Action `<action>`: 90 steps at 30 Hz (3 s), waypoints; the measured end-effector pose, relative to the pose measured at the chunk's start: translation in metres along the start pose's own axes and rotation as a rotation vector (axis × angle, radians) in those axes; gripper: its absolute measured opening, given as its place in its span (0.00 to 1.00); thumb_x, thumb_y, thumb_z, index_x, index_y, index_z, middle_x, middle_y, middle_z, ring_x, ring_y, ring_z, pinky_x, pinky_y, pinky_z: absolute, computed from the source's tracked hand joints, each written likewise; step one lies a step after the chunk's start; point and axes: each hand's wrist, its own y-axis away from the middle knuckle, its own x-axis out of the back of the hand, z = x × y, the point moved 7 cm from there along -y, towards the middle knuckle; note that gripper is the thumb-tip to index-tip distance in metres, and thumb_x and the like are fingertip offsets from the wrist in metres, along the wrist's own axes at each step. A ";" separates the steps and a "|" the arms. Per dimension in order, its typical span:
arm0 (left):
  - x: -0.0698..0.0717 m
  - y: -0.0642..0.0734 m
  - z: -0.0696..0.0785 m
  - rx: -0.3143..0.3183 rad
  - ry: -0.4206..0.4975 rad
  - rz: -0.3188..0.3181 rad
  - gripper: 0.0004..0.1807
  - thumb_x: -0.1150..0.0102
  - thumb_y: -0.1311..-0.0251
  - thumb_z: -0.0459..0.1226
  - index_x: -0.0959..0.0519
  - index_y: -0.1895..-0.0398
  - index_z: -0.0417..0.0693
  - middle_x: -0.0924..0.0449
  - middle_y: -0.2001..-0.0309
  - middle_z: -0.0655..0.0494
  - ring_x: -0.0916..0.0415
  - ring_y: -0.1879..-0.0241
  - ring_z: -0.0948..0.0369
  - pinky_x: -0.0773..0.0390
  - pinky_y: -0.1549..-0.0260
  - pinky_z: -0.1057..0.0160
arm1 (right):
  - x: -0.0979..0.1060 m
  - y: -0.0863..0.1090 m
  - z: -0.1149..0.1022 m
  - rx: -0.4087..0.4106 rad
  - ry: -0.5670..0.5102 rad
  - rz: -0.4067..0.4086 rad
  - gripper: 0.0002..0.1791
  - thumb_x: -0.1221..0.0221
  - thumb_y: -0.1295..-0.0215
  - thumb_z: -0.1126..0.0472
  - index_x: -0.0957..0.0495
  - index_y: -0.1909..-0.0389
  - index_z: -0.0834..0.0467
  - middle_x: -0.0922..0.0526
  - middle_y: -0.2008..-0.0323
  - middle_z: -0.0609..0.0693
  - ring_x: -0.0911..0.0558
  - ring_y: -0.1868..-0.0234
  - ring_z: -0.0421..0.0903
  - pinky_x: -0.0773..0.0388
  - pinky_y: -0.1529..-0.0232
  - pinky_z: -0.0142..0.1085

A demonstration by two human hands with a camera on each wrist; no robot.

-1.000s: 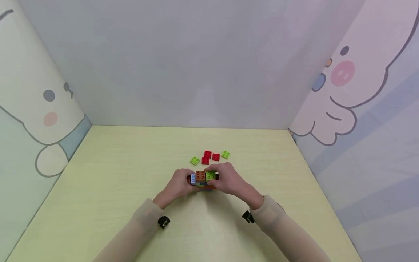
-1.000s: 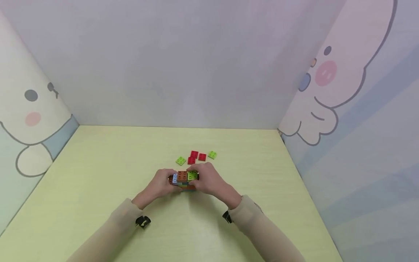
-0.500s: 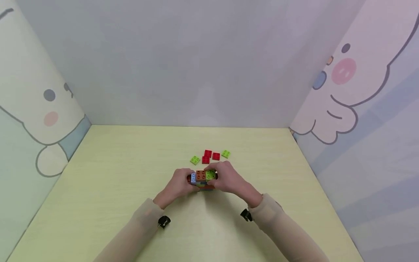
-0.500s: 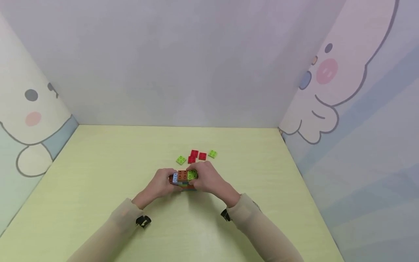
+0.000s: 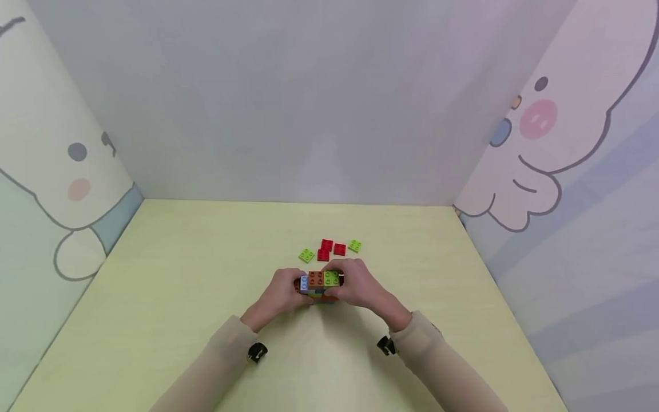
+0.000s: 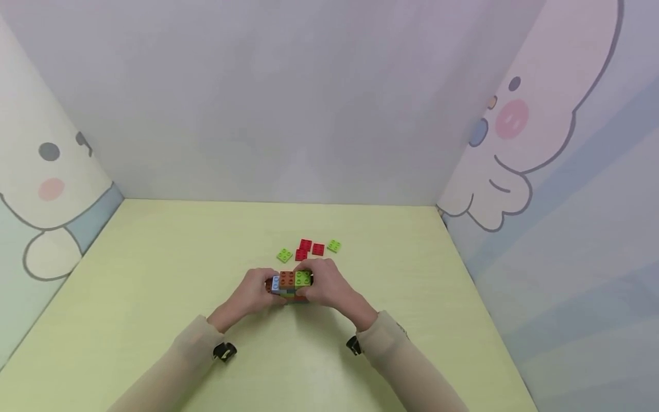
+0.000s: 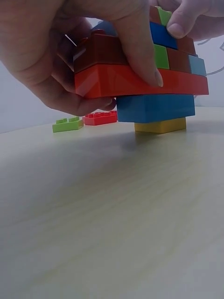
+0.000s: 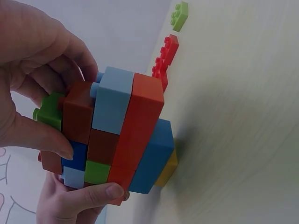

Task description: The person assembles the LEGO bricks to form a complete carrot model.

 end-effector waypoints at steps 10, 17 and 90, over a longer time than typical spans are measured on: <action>0.000 -0.001 0.002 0.001 0.010 -0.003 0.18 0.22 0.61 0.32 0.18 0.64 0.43 0.21 0.66 0.57 0.25 0.65 0.61 0.23 0.62 0.58 | 0.001 0.005 0.011 0.035 -0.062 0.049 0.18 0.26 0.52 0.57 0.18 0.59 0.54 0.19 0.66 0.39 0.22 0.69 0.38 0.23 0.68 0.32; 0.002 -0.001 0.001 0.014 -0.001 0.012 0.18 0.22 0.62 0.32 0.19 0.65 0.43 0.21 0.66 0.57 0.25 0.65 0.61 0.23 0.62 0.58 | 0.007 0.008 0.023 0.008 -0.031 0.043 0.17 0.26 0.54 0.48 0.18 0.64 0.50 0.21 0.71 0.37 0.22 0.69 0.39 0.23 0.67 0.37; 0.000 0.002 0.000 -0.019 0.011 0.004 0.19 0.22 0.63 0.32 0.18 0.65 0.42 0.19 0.66 0.56 0.24 0.64 0.61 0.23 0.63 0.60 | 0.044 -0.010 0.026 -0.050 -0.007 0.049 0.18 0.35 0.39 0.58 0.19 0.48 0.58 0.19 0.59 0.46 0.21 0.60 0.41 0.23 0.60 0.34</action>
